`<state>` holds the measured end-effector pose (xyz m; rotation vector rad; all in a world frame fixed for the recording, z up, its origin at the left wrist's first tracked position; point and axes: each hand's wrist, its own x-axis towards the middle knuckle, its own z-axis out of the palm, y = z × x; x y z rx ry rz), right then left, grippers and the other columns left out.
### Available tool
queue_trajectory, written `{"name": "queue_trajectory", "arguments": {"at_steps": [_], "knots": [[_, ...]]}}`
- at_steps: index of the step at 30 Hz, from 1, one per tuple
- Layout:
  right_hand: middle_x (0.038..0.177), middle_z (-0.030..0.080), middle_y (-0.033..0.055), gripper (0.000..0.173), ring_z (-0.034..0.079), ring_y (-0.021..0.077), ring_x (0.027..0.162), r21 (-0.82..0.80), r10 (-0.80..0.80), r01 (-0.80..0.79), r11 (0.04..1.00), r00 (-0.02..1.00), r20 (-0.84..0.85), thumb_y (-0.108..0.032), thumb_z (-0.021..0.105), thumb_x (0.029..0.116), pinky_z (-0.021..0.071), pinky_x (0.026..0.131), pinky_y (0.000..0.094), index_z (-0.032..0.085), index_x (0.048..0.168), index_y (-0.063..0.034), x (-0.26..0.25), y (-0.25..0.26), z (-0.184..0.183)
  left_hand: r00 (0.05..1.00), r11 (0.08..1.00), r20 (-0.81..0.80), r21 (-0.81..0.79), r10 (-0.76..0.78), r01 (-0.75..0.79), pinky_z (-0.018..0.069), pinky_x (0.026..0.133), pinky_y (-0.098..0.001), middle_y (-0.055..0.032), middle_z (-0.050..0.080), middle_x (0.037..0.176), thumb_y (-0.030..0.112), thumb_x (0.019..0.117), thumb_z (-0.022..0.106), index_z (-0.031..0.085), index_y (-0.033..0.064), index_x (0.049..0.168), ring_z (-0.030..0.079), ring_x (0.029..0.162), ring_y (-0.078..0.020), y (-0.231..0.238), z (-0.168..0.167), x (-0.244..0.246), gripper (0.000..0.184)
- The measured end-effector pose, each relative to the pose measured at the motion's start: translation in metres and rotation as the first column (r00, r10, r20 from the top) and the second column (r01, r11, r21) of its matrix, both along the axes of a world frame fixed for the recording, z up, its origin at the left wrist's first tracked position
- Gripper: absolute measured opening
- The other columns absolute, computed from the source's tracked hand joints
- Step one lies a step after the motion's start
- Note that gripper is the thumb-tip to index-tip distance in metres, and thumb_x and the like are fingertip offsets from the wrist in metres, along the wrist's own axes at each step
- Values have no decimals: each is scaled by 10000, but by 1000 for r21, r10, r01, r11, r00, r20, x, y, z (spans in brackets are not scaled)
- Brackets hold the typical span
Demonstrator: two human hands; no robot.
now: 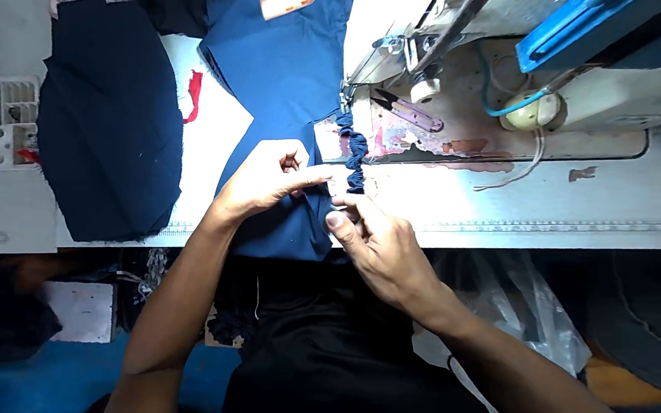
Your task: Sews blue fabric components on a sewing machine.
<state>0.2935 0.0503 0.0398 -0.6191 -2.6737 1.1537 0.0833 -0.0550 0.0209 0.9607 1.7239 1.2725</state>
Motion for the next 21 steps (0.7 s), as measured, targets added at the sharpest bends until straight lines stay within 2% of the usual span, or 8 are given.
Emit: {"name": "queue_trajectory", "arguments": {"at_steps": [3, 6, 10, 14, 16, 18, 19, 21], "knots": [[713, 614, -86, 224, 516, 46, 540, 30, -22, 22, 999, 1000, 17, -392, 632, 976, 436, 492, 284, 705, 962, -181, -6, 1, -5, 1000, 1000, -13, 14, -12, 12, 488, 515, -182, 40, 589, 601, 204, 899, 803, 596, 93, 767, 570, 521, -29, 1, -1, 1, 269], [656, 566, -92, 161, 519, 44, 540, 51, -38, 34, 998, 996, 78, -329, 627, 958, 433, 489, 284, 665, 875, -196, -4, 6, -7, 998, 999, 59, 42, 4, -7, 516, 540, -186, 41, 598, 620, 152, 910, 783, 594, 94, 791, 588, 540, -34, -1, -1, -2, 231], [700, 601, 15, 161, 595, 181, 564, 277, -63, 36, 960, 994, 89, -241, 658, 917, 468, 470, 388, 647, 995, -101, 2, 6, -12, 1000, 999, -6, 51, 12, -11, 508, 505, -193, 36, 581, 610, 166, 913, 778, 584, 98, 816, 575, 515, -44, -11, 3, -3, 228], [792, 602, 43, 186, 580, 201, 568, 346, -34, -9, 938, 992, 119, -205, 661, 917, 450, 454, 388, 648, 1069, -97, 5, 5, -8, 869, 973, -490, -157, 74, -172, 477, 496, -270, 37, 574, 644, 369, 887, 781, 609, 133, 840, 553, 528, -69, -29, 13, 0, 295], [810, 621, 49, 232, 597, 206, 596, 379, -51, 25, 925, 997, 60, -256, 675, 911, 455, 468, 389, 679, 1086, -103, 0, 8, -5, 682, 940, -729, -191, 56, -281, 501, 610, -415, -26, 621, 766, 433, 881, 763, 625, 104, 1009, 609, 673, -186, -36, 12, 5, 379], [975, 654, 119, 385, 651, 274, 781, 395, -104, 96, 914, 995, -2, -366, 691, 923, 519, 582, 439, 668, 1177, -77, -9, 17, -2, 520, 944, -853, -128, 52, -305, 520, 834, -511, -138, 650, 1063, 421, 884, 737, 615, 79, 1241, 637, 981, -326, -38, 8, 12, 509], [1086, 639, 167, 488, 655, 328, 912, 390, -131, 126, 912, 991, -14, -412, 686, 929, 540, 664, 482, 626, 1257, -55, -15, 24, -1, 492, 964, -868, -75, 62, -254, 463, 977, -543, -181, 619, 1244, 359, 894, 724, 606, 98, 1336, 577, 1166, -382, -37, 6, 14, 526], [1283, 575, 240, 689, 628, 400, 1099, 367, -159, 139, 920, 987, 24, -484, 655, 942, 546, 793, 551, 490, 1432, -28, -25, 39, -4, 475, 995, -880, -28, 22, -98, 362, 1103, -574, -165, 504, 1520, 246, 933, 630, 576, 175, 1456, 454, 1387, -398, -32, 0, 17, 530]]}}
